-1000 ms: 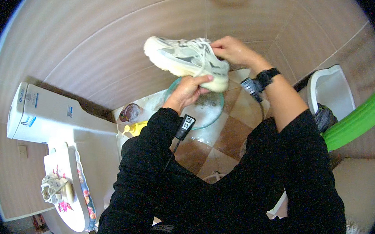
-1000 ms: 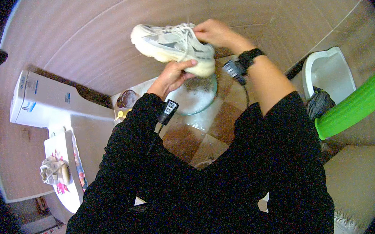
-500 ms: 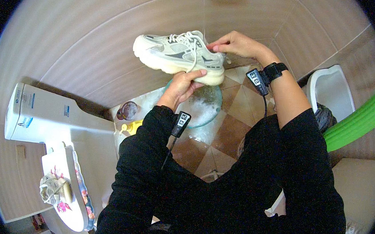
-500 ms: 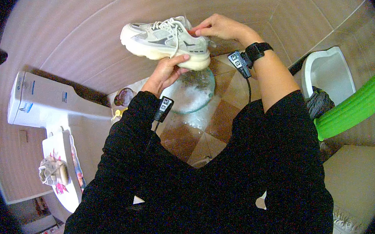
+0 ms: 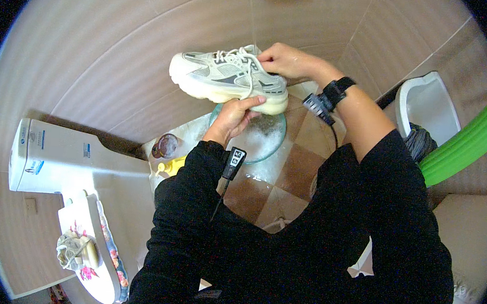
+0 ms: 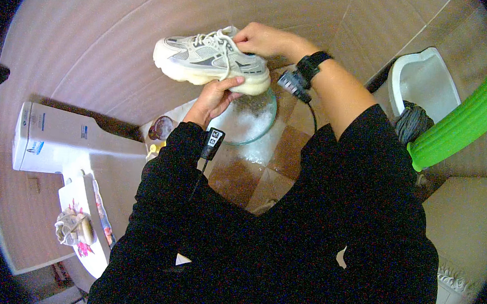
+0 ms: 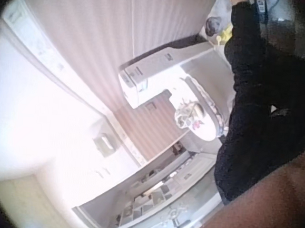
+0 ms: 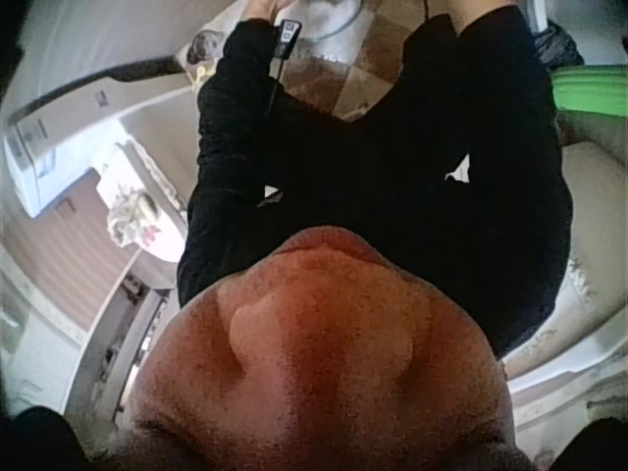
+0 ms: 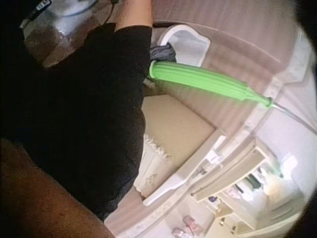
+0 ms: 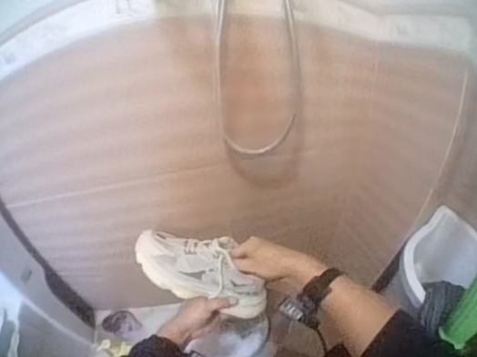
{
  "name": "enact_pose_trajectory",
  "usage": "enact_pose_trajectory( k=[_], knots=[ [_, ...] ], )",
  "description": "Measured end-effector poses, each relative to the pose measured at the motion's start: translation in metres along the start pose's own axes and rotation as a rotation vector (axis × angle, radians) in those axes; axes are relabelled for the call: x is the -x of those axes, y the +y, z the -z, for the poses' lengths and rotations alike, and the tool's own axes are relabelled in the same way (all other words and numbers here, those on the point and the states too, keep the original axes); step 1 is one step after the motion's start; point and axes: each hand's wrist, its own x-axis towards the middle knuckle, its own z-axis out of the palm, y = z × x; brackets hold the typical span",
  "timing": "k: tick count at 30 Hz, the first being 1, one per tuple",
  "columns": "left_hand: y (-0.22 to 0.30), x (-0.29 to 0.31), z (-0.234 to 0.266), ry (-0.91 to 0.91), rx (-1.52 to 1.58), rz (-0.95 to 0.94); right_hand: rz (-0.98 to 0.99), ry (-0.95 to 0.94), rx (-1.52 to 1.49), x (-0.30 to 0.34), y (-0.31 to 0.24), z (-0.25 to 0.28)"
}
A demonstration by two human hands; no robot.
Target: The person scrubs a white sneaker with a red brush over a basin of soapy water. They repeatedly dip the brush, scrub the upper and sole, and rinse the shoe under a shower head.
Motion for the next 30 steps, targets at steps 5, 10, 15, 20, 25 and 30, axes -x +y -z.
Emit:
enact_pose_trajectory(
  k=[5,10,15,20,25,30],
  knots=[
    [0.004,-0.003,0.019,0.091,-0.012,-0.090,-0.128,0.001,0.223,0.036,0.009,0.030],
    [-0.002,-0.006,0.035,0.119,-0.040,-0.062,-0.231,0.058,0.363,0.058,-0.005,0.058],
    [-0.014,-0.003,0.037,0.267,-0.117,-0.064,-0.364,0.271,0.330,0.081,0.001,0.062],
    [-0.008,0.004,0.045,0.320,-0.426,-0.300,-0.498,0.248,0.235,0.078,0.034,0.041],
    [-0.005,0.028,0.044,0.681,-1.192,-0.317,-0.616,0.314,0.174,0.079,0.050,0.030],
    [0.008,0.051,0.029,0.669,-1.487,-0.454,-0.645,0.310,-0.051,0.077,0.068,0.016]
  ],
)
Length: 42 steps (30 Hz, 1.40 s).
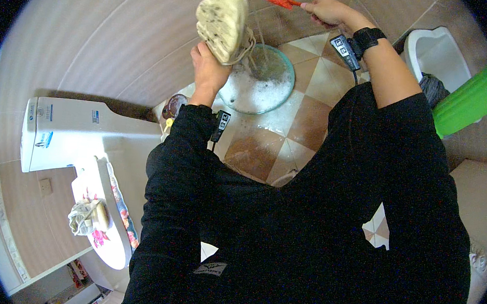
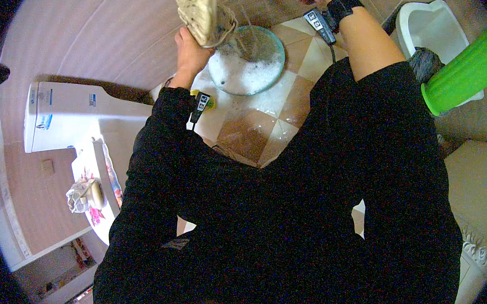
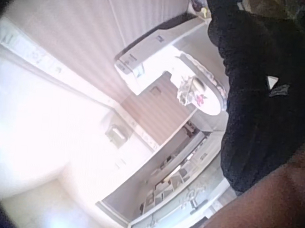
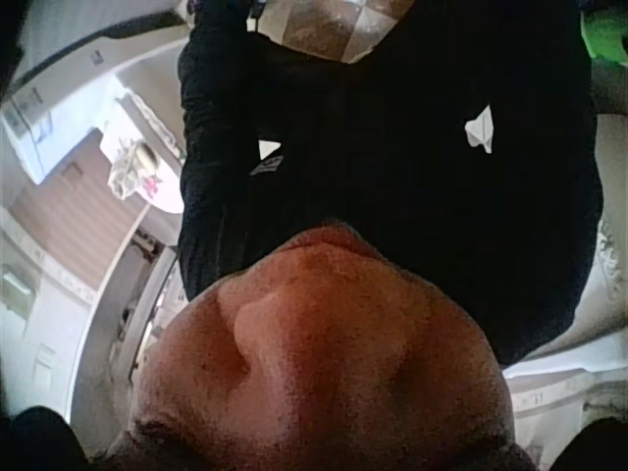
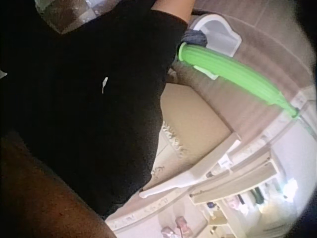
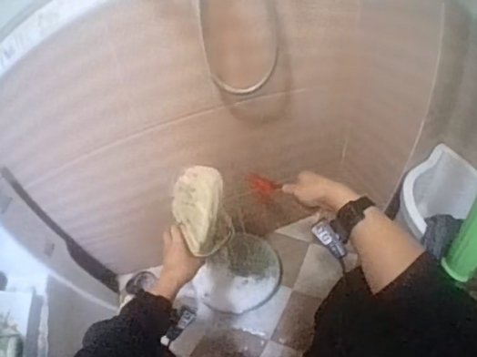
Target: The person scrubs a white sneaker with a red brush over a basin of soapy water. They repeatedly dip the brush, scrub the upper and sole, and rinse the shoe under a shower head.
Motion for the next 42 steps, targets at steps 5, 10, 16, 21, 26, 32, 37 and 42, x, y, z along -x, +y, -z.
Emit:
enact_pose_trajectory(
  k=[5,10,16,21,26,32,37,42],
  knots=[
    [0.001,0.001,0.018,-0.011,-0.204,-0.184,-0.029,0.090,-0.003,-0.002,-0.003,-0.008],
    [-0.009,0.006,0.011,-0.008,-0.099,-0.221,-0.151,0.236,-0.385,0.018,-0.026,-0.025],
    [0.005,0.011,-0.017,-0.231,0.744,0.144,-0.284,0.053,-0.879,0.055,-0.050,-0.083],
    [0.034,0.023,-0.047,-0.158,1.287,0.351,-0.397,-0.028,-0.976,0.077,-0.064,-0.116],
    [0.037,0.020,-0.054,-0.222,1.265,0.292,-0.361,-0.019,-1.130,0.061,-0.070,-0.113],
    [0.013,0.015,-0.058,-0.252,1.254,0.184,-0.273,0.094,-0.882,0.028,-0.074,-0.121],
    [-0.023,0.027,-0.034,-0.505,0.726,0.164,-0.149,0.222,-0.711,-0.009,-0.061,-0.106],
    [-0.024,0.040,0.000,-0.495,1.615,0.500,-0.134,0.193,-0.539,-0.024,-0.048,-0.090]
  ],
)
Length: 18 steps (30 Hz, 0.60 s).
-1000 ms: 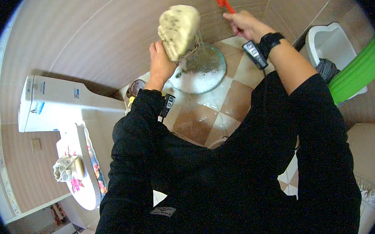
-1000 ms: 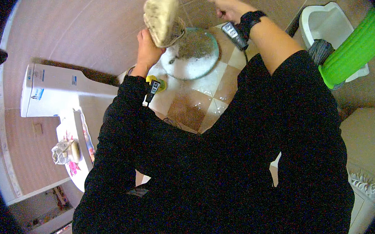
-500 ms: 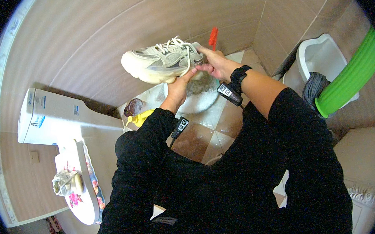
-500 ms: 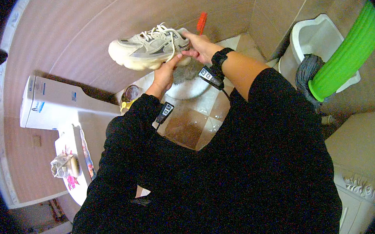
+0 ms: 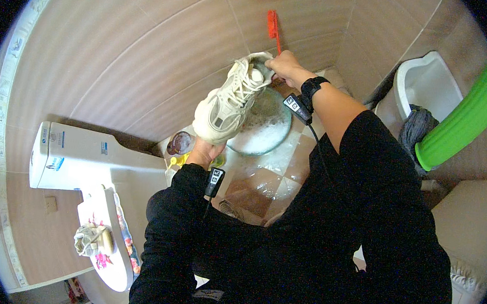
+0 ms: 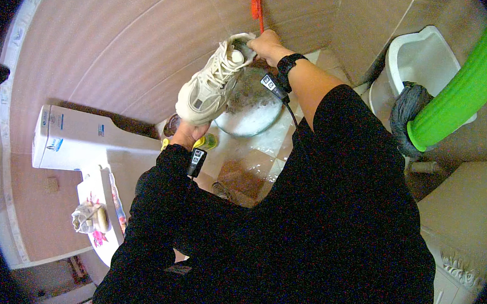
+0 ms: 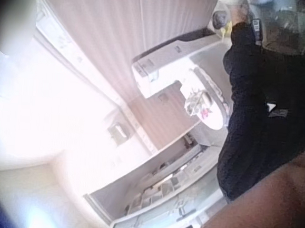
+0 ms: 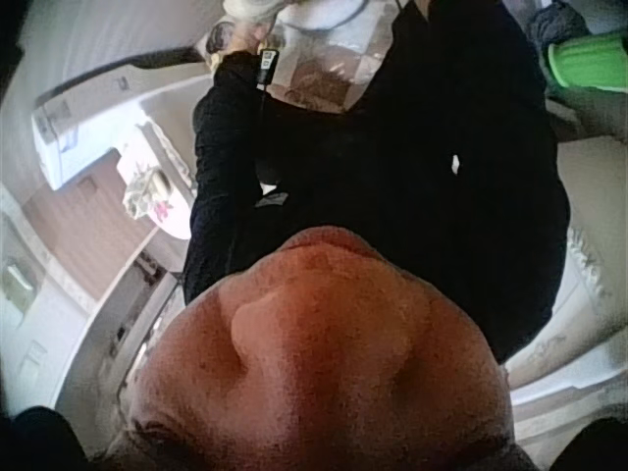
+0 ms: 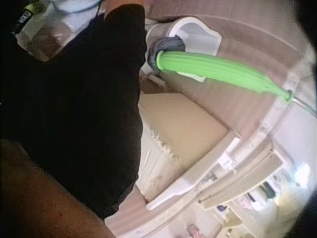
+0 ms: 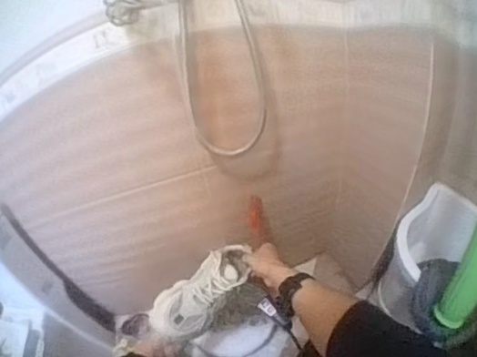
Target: The person scrubs a white sneaker with a red brush over a basin of soapy water. They repeatedly dip the brush, scrub the upper and sole, and rinse the shoe under a shower head.
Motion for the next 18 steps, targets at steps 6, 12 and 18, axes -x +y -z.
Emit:
enact_pose_trajectory(
  k=[6,12,18],
  knots=[
    [0.023,0.024,-0.037,-0.075,0.331,0.297,0.019,0.002,-0.035,-0.002,0.002,-0.016],
    [0.034,0.035,-0.060,-0.259,0.376,0.247,0.030,-0.009,-0.074,-0.003,0.004,-0.016],
    [0.027,0.038,-0.074,-0.208,0.393,0.234,0.029,-0.043,0.055,0.003,0.006,-0.014]
  ],
)
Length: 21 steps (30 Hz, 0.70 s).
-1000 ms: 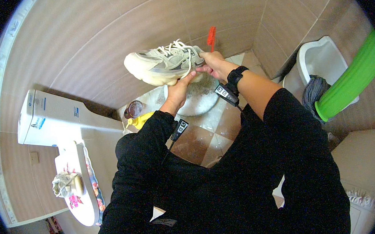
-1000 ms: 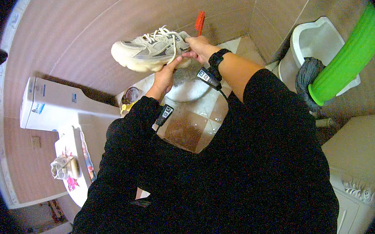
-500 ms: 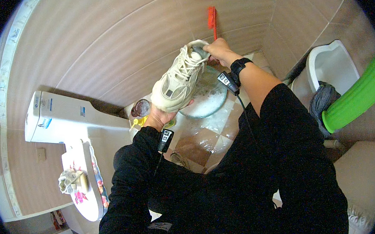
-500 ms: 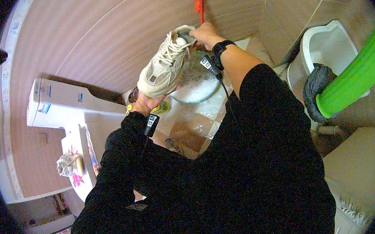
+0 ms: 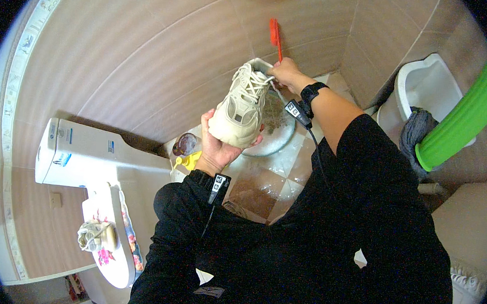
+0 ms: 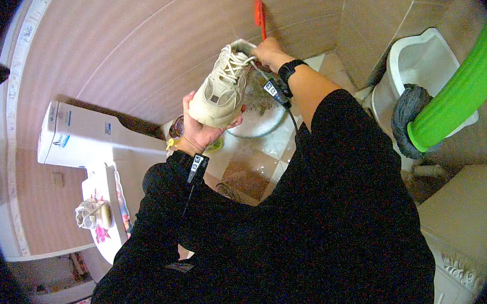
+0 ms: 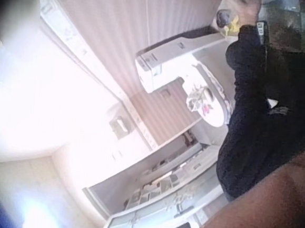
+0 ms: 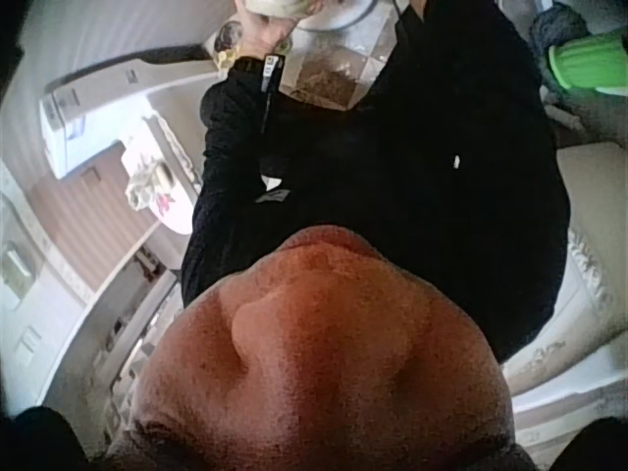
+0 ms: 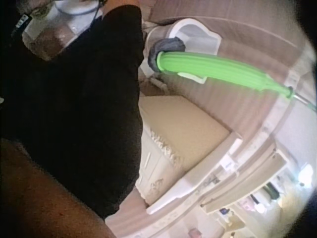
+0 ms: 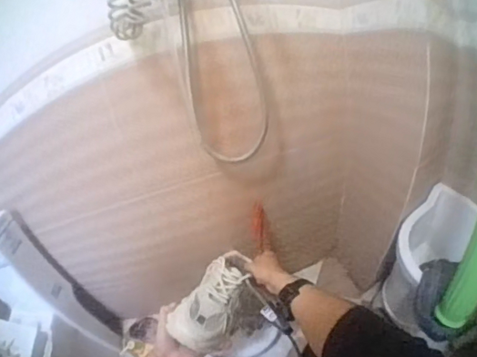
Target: The person scrubs a white sneaker with a red brush over a basin of soapy water. They repeatedly dip the brush, scrub the upper and sole, and rinse the shoe under a shower head.
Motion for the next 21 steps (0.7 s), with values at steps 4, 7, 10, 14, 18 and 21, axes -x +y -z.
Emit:
enact_pose_trajectory(
  k=[4,7,10,14,18,21],
  knots=[
    [0.001,-0.004,-0.002,-0.004,-0.022,0.005,0.072,0.006,0.278,0.009,-0.003,0.037],
    [0.003,-0.008,0.001,0.134,-0.064,-0.056,0.273,0.060,0.674,0.029,-0.014,0.079],
    [0.004,-0.013,0.006,0.166,-0.067,-0.073,0.396,0.063,0.887,0.072,-0.024,0.104],
    [0.006,-0.014,0.011,0.104,-0.034,-0.047,0.446,0.021,1.221,0.111,-0.044,0.109],
    [0.009,-0.014,0.012,0.062,-0.021,-0.014,0.621,0.005,1.330,0.111,-0.062,0.100],
    [0.010,-0.016,0.010,0.058,-0.053,-0.003,0.895,-0.092,1.337,0.097,-0.070,0.098]
  ],
)
